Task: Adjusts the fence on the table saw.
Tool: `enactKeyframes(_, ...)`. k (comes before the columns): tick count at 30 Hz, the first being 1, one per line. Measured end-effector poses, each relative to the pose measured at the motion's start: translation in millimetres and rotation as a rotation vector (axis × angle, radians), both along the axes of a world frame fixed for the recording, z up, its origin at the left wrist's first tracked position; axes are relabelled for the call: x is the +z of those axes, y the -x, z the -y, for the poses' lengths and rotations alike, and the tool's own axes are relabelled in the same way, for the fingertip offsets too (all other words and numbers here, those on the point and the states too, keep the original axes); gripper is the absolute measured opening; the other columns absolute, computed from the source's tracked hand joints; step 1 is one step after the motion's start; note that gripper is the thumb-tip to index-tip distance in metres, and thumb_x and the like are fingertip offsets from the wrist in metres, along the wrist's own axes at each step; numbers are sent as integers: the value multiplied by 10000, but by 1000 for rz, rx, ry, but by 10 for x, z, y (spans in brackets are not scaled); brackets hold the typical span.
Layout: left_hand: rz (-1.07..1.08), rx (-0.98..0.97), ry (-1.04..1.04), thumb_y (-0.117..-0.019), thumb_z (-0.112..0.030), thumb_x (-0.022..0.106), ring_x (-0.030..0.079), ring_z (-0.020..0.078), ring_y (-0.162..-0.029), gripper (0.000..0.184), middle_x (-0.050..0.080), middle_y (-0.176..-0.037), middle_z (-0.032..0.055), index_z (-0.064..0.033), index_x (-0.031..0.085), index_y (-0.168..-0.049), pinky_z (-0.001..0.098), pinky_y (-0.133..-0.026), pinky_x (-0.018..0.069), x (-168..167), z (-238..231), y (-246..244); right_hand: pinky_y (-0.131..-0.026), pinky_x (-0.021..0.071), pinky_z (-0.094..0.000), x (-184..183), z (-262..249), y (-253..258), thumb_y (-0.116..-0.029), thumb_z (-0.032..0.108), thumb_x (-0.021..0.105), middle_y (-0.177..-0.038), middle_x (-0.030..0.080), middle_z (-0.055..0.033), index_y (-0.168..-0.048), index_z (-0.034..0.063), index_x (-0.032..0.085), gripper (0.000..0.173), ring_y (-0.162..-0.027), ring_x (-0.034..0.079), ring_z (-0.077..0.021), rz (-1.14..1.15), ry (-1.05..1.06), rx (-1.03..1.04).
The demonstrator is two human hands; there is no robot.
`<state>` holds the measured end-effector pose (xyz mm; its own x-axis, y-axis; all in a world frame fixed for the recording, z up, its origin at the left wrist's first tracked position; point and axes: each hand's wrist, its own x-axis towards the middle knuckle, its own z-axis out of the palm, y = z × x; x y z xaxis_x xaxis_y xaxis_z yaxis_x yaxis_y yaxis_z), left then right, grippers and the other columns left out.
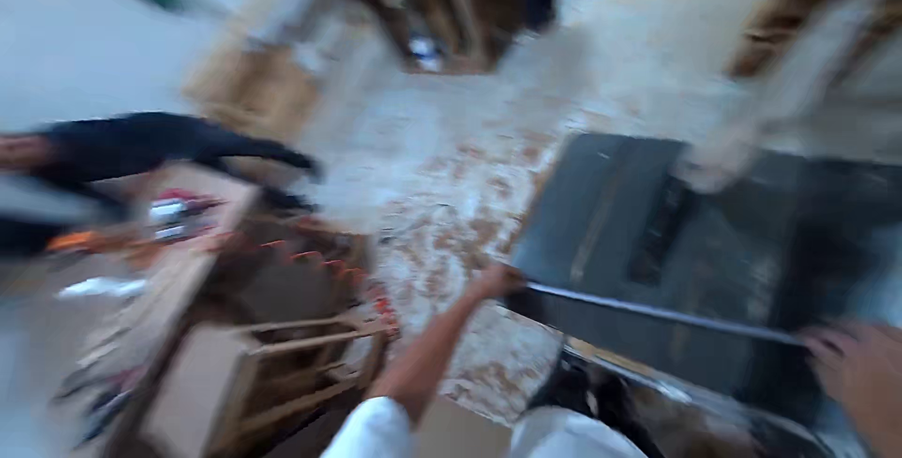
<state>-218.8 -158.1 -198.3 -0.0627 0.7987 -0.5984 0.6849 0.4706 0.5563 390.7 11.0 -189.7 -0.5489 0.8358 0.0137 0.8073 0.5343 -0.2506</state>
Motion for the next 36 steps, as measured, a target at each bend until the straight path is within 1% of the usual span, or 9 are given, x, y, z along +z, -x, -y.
enactKeyframes(2, -59, -8, 20, -969, -363, 707, 713, 276, -1070, 274, 760, -1100, 100, -146, 785, -1118, 588, -997, 535, -146, -206, 90, -1053, 301, -802, -45, -71, -36, -938, 211, 752, -1430, 579, -225, -1099, 152, 800, 178, -1365, 432, -541, 60, 56, -172)
enactKeyframes(5, -212, 74, -6, -958, -432, 709, 686, 401, -1086, 342, 735, -1120, 176, -123, 776, -1089, 712, -953, 498, -177, -509, -35, -1109, 260, -775, -19, 2, -90, -971, 344, 708, -1588, 444, -147, -1345, 226, 686, 392, -1487, 318, -462, 48, 111, -411)
enactKeyframes(8, -294, 84, -64, -946, -447, 720, 647, 427, -1136, 354, 687, -1218, 185, -119, 766, -1073, 724, -945, 490, -226, -739, -121, -1105, 302, -761, -18, 299, -330, -931, 459, 725, -1588, 427, -188, -1514, 169, 510, 685, -1466, 353, -476, 5, 137, -711)
enactKeyframes(11, -313, 94, -45, -952, -441, 715, 642, 430, -1152, 328, 692, -1224, 186, -142, 782, -1067, 729, -943, 480, -217, -935, -156, -1027, 378, -780, -145, 626, -587, -850, 487, 813, -1492, 465, -310, -1559, 94, 400, 909, -1362, 438, -552, -5, 270, -917)
enactKeyframes(16, -268, 120, -4, -955, -479, 697, 673, 427, -1079, 345, 735, -1078, 188, -162, 787, -1057, 719, -925, 487, -220, -1218, -309, -1001, 454, -695, -351, 836, -561, -801, 443, 882, -1387, 502, -338, -1473, 34, 502, 873, -1263, 518, -517, -75, 331, -1016)
enactKeyframes(19, -283, 77, 29, -952, -513, 686, 664, 419, -1113, 354, 733, -1112, 173, -201, 785, -1087, 724, -928, 481, -238, -1374, -412, -995, 455, -692, -436, 789, -547, -816, 445, 868, -1327, 556, -319, -1392, 12, 566, 781, -1233, 545, -501, -77, 333, -1042)
enactKeyframes(23, -315, 9, 68, -941, -531, 688, 674, 426, -1081, 347, 743, -1078, 164, -218, 793, -1049, 734, -887, 485, -257, -1545, -463, -966, 461, -700, -445, 706, -558, -828, 387, 870, -1217, 602, -326, -1178, -54, 650, 605, -1165, 574, -510, -18, 346, -1025)
enactKeyframes(26, -326, -34, 101, -931, -543, 693, 673, 428, -1077, 357, 742, -1075, 164, -216, 793, -1033, 744, -870, 482, -257, -1617, -545, -950, 458, -713, -430, 684, -567, -821, 381, 874, -1193, 609, -322, -1110, -58, 659, 567, -1141, 583, -509, -6, 352, -1025)
enactKeyframes(36, -338, 51, 147, -920, -562, 692, 674, 408, -1085, 356, 746, -1084, 140, -236, 794, -1022, 721, -873, 493, -277, -1609, -631, -897, 474, -709, -467, 676, -512, -857, 333, 830, -1131, 620, -308, -998, -52, 654, 447, -1098, 596, -503, 5, 350, -1078)
